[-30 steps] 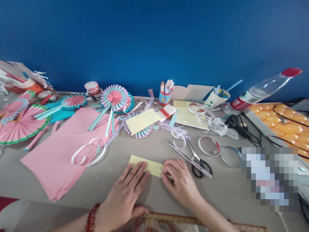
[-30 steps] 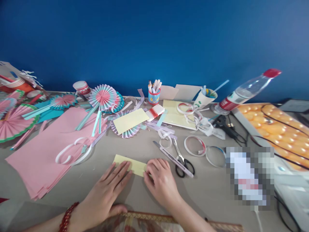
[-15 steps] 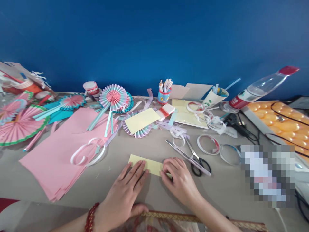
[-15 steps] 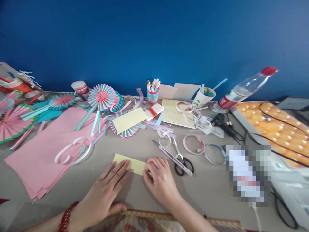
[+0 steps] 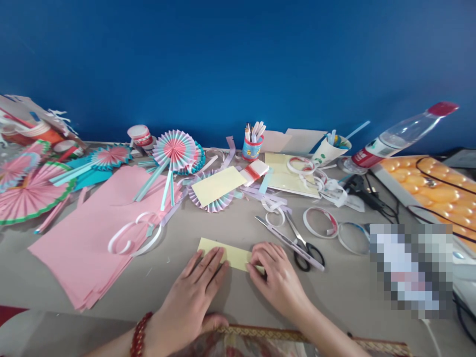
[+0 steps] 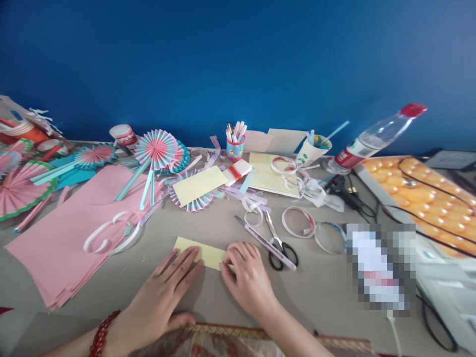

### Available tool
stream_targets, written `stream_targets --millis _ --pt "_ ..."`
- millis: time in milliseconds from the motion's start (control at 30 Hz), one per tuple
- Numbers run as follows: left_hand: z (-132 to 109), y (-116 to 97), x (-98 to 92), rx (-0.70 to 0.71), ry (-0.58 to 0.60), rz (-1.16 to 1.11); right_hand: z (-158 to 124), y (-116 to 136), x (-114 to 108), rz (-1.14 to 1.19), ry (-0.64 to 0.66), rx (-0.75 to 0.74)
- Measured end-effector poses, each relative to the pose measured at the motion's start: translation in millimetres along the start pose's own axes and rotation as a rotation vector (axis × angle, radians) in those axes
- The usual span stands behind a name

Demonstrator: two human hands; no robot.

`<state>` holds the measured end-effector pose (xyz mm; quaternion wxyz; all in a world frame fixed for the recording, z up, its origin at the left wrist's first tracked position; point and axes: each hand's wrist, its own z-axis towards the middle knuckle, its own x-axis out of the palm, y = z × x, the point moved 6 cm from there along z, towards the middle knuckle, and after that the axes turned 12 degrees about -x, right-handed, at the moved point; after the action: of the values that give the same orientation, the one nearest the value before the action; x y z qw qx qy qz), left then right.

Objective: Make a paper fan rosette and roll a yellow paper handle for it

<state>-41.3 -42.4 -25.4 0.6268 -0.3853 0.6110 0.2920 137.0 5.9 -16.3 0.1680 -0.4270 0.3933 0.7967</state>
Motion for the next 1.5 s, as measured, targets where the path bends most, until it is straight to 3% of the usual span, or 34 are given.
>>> stream_targets --millis 300,533,700,967,1100,1300,1500 --pt "1.2 0.1 0.6 0.002 0.002 0.02 -5.4 -2.0 -4.7 -0.057 0.011 -0.07" --pt "0.8 0.2 2.2 0.007 -0.007 0.039 -15.0 14.5 1.1 -0.27 0.1 -0.395" --pt "0.7 2.3 1.0 0.019 -0.014 0.029 -22.4 10.9 -8.3 -0.243 0.106 -0.364" --pt "0.6 1.1 -2.6 0.024 -0.028 0.049 -64.1 -0.7 -41.0 -0.341 0.074 -0.278" --pt "1.6 -0.1 5.2 0.001 -0.02 0.083 -57.7 12.2 -48.4 -0.274 -0.003 -0.3" --pt "0.5 -1.0 -1.1 0.03 -0.043 0.089 -19.4 29.4 -22.0 -0.248 0.12 -0.371" --pt "5.4 -13.4 -18.6 -0.003 -0.088 0.087 -20.0 25.6 -5.1 -0.272 0.117 -0.404"
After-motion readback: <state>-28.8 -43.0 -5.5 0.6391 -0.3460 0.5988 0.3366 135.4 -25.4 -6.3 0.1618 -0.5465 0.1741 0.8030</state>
